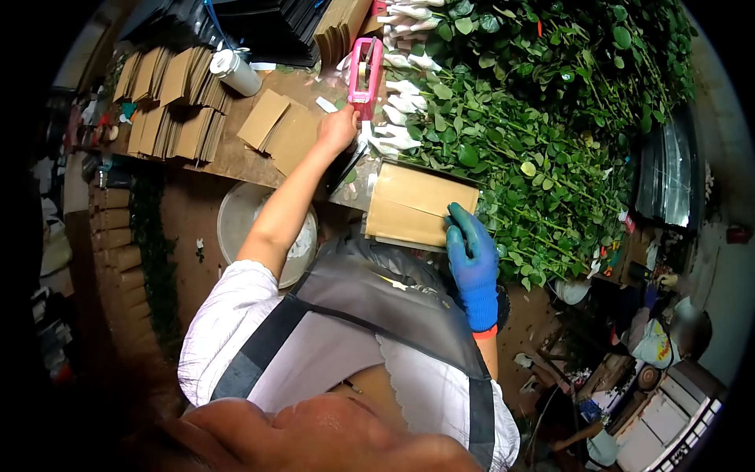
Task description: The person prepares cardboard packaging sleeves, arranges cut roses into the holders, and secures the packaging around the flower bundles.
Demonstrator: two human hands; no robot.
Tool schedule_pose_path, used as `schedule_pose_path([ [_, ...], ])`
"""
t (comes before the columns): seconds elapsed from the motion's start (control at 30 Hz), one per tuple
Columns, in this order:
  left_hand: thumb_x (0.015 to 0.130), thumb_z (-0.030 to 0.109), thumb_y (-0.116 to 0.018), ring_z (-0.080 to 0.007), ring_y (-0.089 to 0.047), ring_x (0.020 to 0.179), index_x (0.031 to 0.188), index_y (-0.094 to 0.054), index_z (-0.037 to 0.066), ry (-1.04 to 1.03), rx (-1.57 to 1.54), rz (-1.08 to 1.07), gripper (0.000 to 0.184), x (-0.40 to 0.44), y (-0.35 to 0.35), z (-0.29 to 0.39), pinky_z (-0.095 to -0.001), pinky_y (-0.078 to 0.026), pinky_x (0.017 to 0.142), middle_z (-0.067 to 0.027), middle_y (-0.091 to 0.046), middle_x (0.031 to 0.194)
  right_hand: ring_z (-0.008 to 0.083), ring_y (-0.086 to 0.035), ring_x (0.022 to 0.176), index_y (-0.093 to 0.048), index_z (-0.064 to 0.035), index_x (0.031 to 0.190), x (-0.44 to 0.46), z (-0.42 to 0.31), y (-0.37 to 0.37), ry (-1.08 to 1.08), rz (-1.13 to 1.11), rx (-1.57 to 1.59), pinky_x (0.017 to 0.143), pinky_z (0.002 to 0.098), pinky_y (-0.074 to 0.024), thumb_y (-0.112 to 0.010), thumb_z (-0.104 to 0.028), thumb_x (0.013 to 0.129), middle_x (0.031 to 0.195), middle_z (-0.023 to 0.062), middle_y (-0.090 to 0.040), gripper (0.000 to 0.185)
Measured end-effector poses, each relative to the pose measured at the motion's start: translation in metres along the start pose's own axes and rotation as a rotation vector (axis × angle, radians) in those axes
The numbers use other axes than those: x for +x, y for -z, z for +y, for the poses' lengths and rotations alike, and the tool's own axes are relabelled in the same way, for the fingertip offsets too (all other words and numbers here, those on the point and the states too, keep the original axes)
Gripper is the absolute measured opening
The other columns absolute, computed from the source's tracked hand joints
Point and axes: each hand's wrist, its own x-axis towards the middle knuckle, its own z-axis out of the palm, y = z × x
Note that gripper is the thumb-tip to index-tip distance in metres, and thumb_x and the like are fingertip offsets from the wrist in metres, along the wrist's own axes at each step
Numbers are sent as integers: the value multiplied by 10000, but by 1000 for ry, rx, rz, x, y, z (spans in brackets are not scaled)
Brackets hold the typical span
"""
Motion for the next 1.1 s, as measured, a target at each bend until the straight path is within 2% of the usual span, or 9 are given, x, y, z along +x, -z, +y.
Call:
schedule_pose_path([
  [0.27, 956, 265, -613, -418, -647, 779, 887, -650, 14, -165, -416, -197, 262, -135, 70, 101, -471, -506, 701, -229, -656, 810, 204, -676, 1038, -613, 22, 1294, 3, -6, -3, 33, -39, -39, 926, 310, -514, -587, -40, 957, 1192, 148, -673, 343],
  [0.37, 922, 367, -644, -426, -654, 655, 774, -696, 43, -253, -47, -206, 360, -156, 19, 104, -515, -529, 626, -208, -643, 656, 231, -691, 1019, -635, -2, 1268, 12, -11, -11, 61, -85, -67, 916, 327, -516, -611, -69, 938, 1144, 150, -699, 337],
  [0.47, 913, 403, -649, -404, -659, 620, 702, -695, 54, -205, 42, -193, 410, -157, 29, 112, -515, -526, 583, -191, -635, 616, 230, -693, 1008, -643, -23, 1267, 20, -9, -15, 135, -123, -156, 900, 321, -520, -626, -95, 934, 1125, 139, -706, 341],
  [0.63, 827, 526, -709, -372, -652, 610, 624, -675, 78, -207, 99, -246, 493, -168, 43, 88, -472, -509, 560, -170, -621, 586, 138, -678, 971, -604, -23, 1313, 39, 15, -36, -273, -322, 121, 828, 265, -524, -563, -156, 998, 1140, 120, -709, 344],
  [0.73, 756, 518, -791, -299, -645, 595, 706, -666, 67, -131, 39, -420, 471, -169, 66, 62, -410, -490, 564, -124, -621, 592, 152, -684, 965, -528, -2, 1390, 51, 45, -36, -410, -184, 529, 791, 246, -521, -539, -151, 1015, 1202, 122, -682, 405],
  [0.8, 704, 416, -877, -168, -589, 628, 884, -639, 55, 9, -340, -625, 469, -153, 67, 26, -322, -460, 589, -37, -603, 663, 168, -695, 950, -475, 17, 1431, 49, 45, -33, -278, -37, 238, 782, 255, -532, -512, -142, 1027, 1312, 150, -625, 436],
  [0.87, 779, 226, -851, -77, -486, 737, 1092, -590, 46, 6, -643, -437, 446, -124, 45, -4, -245, -430, 655, 5, -555, 881, 178, -695, 962, -480, 23, 1424, 46, 45, -28, -275, -36, 346, 804, 260, -535, -503, -142, 1030, 1280, 154, -642, 428],
  [1.0, 875, 354, -740, -195, -596, 782, 1164, -625, 39, -18, -283, 328, 442, -16, 7, -14, -330, -483, 710, -121, -603, 1039, 203, -682, 1023, -547, 39, 1333, 54, 10, -27, -237, -344, 442, 899, 299, -527, -499, -152, 1037, 1294, 170, -635, 355],
  [1.1, 898, 359, -699, -249, -620, 699, 996, -695, 28, 63, -260, 102, 345, 37, 15, -1, -381, -491, 672, -138, -652, 888, 199, -650, 1100, -580, 23, 1294, 74, 11, -51, -29, -343, 331, 955, 297, -493, -536, -197, 1028, 1306, 150, -633, 348],
])
